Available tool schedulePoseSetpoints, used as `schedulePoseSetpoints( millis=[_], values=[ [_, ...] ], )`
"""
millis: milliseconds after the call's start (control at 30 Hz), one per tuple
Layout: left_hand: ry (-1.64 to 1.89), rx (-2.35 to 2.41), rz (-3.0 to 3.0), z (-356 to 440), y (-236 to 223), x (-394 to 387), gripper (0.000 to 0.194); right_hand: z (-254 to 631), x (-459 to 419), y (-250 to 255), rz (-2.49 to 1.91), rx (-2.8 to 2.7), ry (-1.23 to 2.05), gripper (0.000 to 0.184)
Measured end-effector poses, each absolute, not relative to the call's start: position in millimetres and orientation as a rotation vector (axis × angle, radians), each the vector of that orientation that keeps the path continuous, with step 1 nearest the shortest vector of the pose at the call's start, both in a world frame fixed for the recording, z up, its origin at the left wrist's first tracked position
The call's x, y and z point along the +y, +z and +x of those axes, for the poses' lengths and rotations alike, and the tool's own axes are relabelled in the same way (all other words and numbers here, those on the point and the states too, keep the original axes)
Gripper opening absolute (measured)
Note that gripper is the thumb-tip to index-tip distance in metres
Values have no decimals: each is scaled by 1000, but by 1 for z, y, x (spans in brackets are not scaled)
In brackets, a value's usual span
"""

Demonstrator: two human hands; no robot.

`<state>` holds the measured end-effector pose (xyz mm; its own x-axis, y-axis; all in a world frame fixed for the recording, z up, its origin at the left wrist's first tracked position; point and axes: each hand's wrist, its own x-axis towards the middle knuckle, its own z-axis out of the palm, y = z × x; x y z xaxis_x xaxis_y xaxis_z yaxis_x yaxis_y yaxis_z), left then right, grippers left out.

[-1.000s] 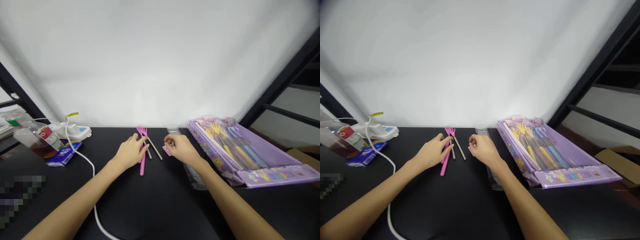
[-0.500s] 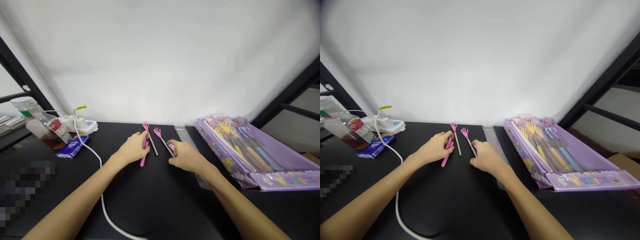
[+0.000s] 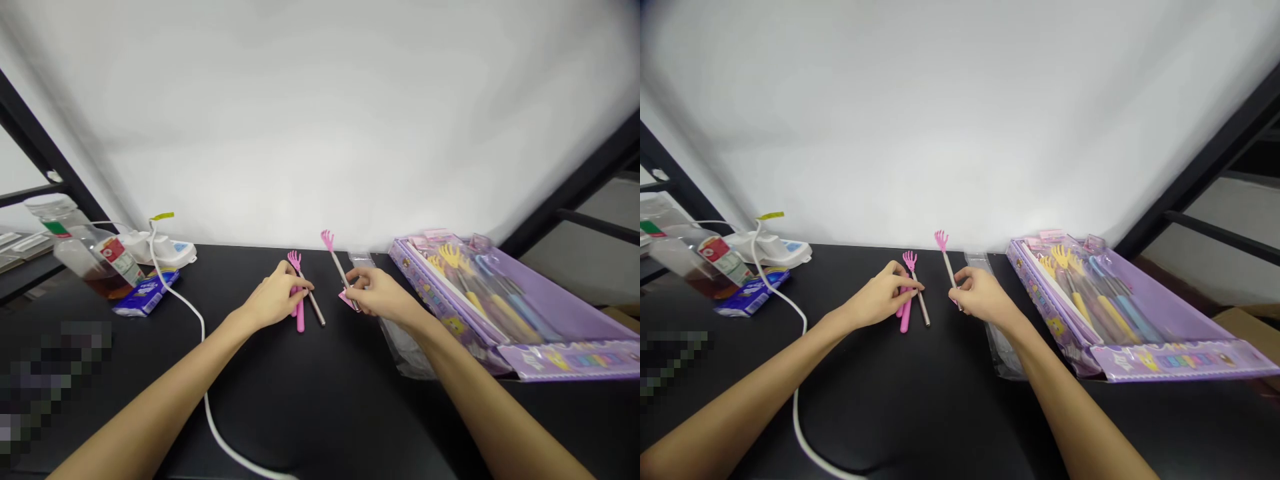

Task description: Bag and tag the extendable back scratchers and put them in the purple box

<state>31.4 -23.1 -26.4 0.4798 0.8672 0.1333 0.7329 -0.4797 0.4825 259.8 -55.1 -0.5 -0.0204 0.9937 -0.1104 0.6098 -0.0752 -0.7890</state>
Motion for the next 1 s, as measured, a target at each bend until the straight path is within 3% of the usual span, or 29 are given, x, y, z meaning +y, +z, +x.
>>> schedulePoseSetpoints(
  millis=[167, 367, 700, 1000],
  values=[
    [717, 1383, 2331, 34, -34, -20, 29, 260, -52, 1, -1469, -1343, 1236, 23],
    [723, 1495, 2340, 32, -28, -22, 29, 264, -53, 7, -1255, -1167, 1297, 17],
    [811, 1360, 2359, 27, -25, -15, 48, 266, -49, 5, -1068, -1075, 1326, 70],
    [1208, 909, 2562, 38, -22, -25, 23, 265, -51, 8, -961, -1020, 1254, 73]
  ],
)
